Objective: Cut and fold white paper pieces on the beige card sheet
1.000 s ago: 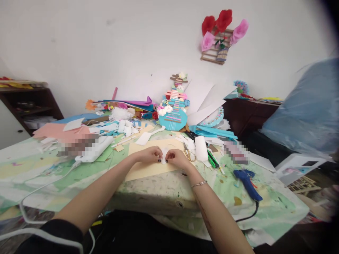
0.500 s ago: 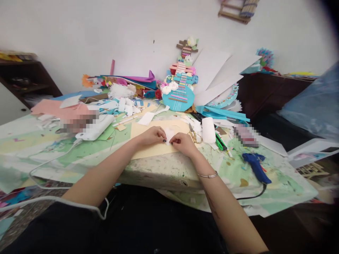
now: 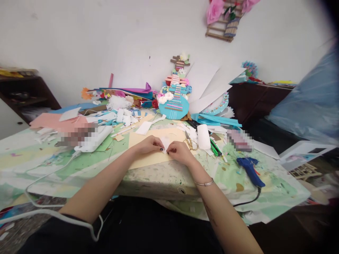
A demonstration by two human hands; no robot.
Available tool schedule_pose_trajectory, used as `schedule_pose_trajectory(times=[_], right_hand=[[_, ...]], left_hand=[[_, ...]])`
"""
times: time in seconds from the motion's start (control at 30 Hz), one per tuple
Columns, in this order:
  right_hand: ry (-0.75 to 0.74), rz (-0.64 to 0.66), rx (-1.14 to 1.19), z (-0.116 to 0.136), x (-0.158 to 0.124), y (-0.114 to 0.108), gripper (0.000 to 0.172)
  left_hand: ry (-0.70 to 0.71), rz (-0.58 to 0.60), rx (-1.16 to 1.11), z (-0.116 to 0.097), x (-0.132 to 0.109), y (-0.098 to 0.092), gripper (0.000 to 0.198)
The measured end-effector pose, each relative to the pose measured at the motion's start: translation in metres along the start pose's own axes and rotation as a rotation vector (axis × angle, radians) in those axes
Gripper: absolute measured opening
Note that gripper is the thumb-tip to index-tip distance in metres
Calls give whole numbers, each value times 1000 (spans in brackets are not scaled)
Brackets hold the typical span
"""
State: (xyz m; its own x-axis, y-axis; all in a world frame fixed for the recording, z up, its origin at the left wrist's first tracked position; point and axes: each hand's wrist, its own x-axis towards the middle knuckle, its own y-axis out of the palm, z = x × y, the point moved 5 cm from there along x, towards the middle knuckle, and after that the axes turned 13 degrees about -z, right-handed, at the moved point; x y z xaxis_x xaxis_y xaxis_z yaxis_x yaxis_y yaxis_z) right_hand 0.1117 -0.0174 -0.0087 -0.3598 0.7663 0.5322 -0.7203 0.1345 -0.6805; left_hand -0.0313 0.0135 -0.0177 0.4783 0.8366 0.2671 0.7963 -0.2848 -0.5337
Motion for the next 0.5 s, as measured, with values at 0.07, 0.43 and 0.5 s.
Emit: schedule_pose_trajectory(times=[0.07,0.43,0.5], right_hand=[[-2,7,-4,0,0,0,21],[-66,3,-60,7,-1,-2,25],[-61,5,-79,6,-1,-2,26]], left_hand=[[-14,11,-9,1,0,0,18],[14,97,-43,5,-1,-1,20],[33,109,-35,4,-1,0,18]])
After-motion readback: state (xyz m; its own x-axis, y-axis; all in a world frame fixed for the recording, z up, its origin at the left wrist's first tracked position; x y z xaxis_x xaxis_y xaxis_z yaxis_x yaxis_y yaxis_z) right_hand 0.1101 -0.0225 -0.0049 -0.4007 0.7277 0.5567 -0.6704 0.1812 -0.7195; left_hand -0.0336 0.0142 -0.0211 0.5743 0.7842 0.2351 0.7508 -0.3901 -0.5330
